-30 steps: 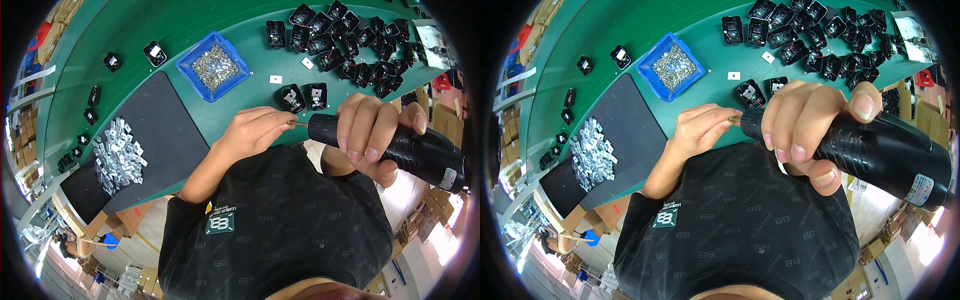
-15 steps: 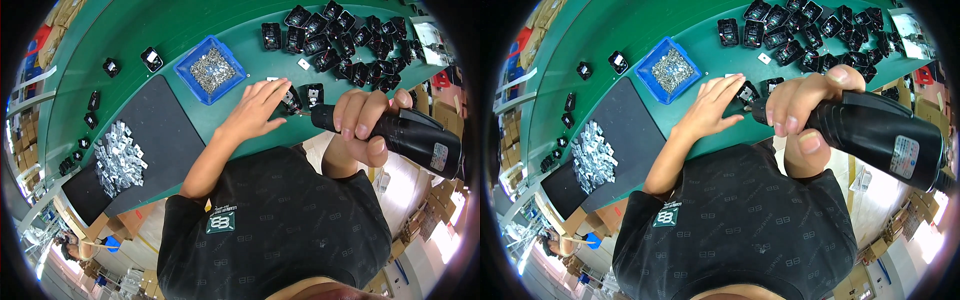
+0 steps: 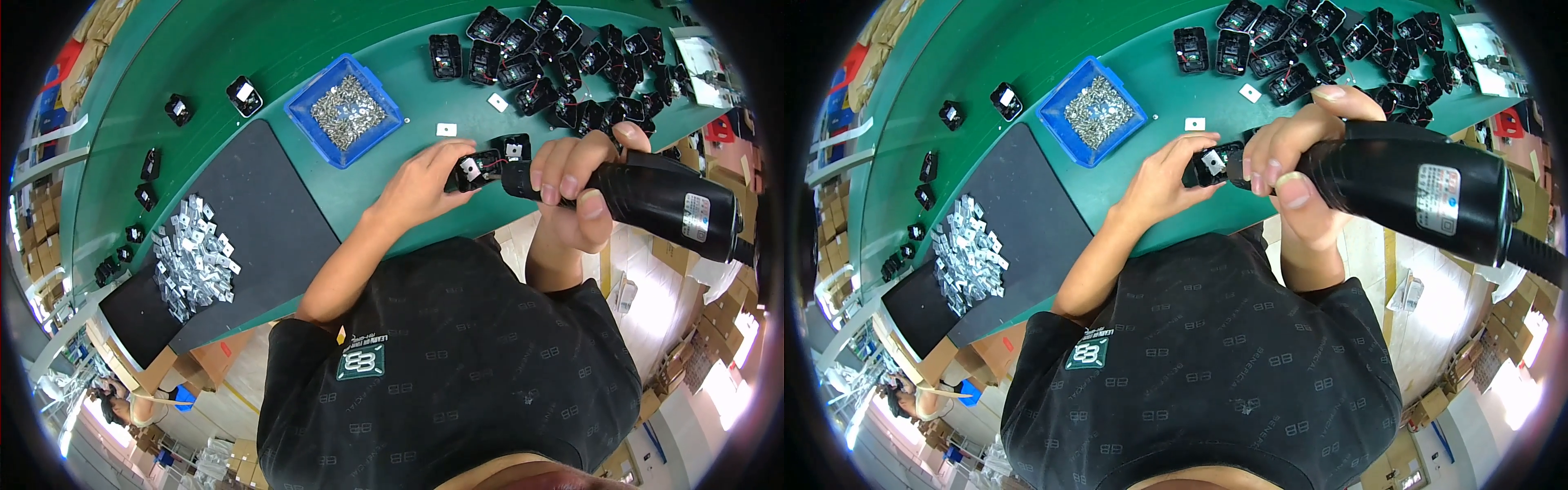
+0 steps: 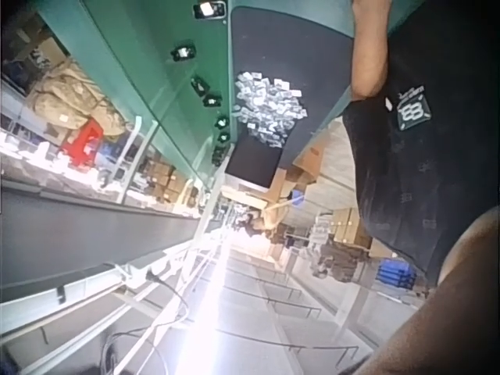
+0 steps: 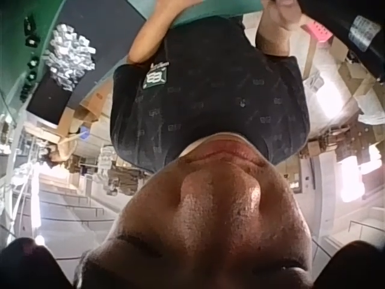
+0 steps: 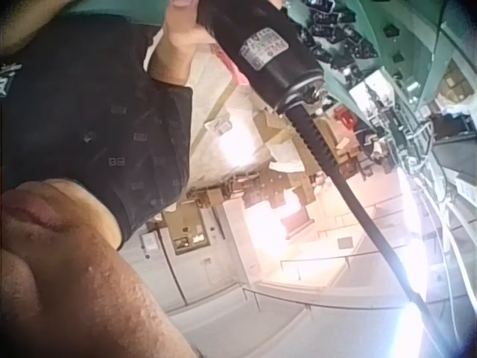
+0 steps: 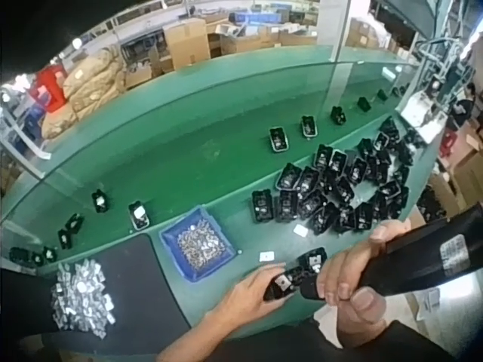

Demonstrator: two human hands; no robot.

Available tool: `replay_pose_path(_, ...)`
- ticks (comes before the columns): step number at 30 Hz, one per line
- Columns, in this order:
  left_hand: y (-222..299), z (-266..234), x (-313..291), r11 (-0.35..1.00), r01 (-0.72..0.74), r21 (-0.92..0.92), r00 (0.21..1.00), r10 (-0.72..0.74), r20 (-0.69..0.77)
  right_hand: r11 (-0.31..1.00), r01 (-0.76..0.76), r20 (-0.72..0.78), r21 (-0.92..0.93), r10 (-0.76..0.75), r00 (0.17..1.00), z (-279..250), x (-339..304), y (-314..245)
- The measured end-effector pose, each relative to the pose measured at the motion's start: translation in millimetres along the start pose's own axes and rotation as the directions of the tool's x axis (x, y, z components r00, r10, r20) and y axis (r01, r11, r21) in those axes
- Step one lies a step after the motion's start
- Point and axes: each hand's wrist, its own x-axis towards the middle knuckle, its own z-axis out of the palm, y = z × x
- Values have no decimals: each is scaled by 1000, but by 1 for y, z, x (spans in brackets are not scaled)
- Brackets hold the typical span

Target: The person assembles small electronic components by securing screws into a housing with an electric screwdriver.

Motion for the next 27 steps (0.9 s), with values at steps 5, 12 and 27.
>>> replay_pose_path(5, 11, -10, -3, 1000, 4, -25, 999, -5, -46, 994, -52, -3, -94, 52, 999, 8, 1, 5)
replay_pose_path(12, 13, -13, -5, 996, -83, -16, 988, 80, -133, 999, -45, -20, 15, 45, 999, 9, 0, 10)
replay_pose_path(27, 19, -18, -4, 998, -37, -41, 992, 32, -121, 1000, -21, -9, -6, 21, 1000, 10, 0, 9)
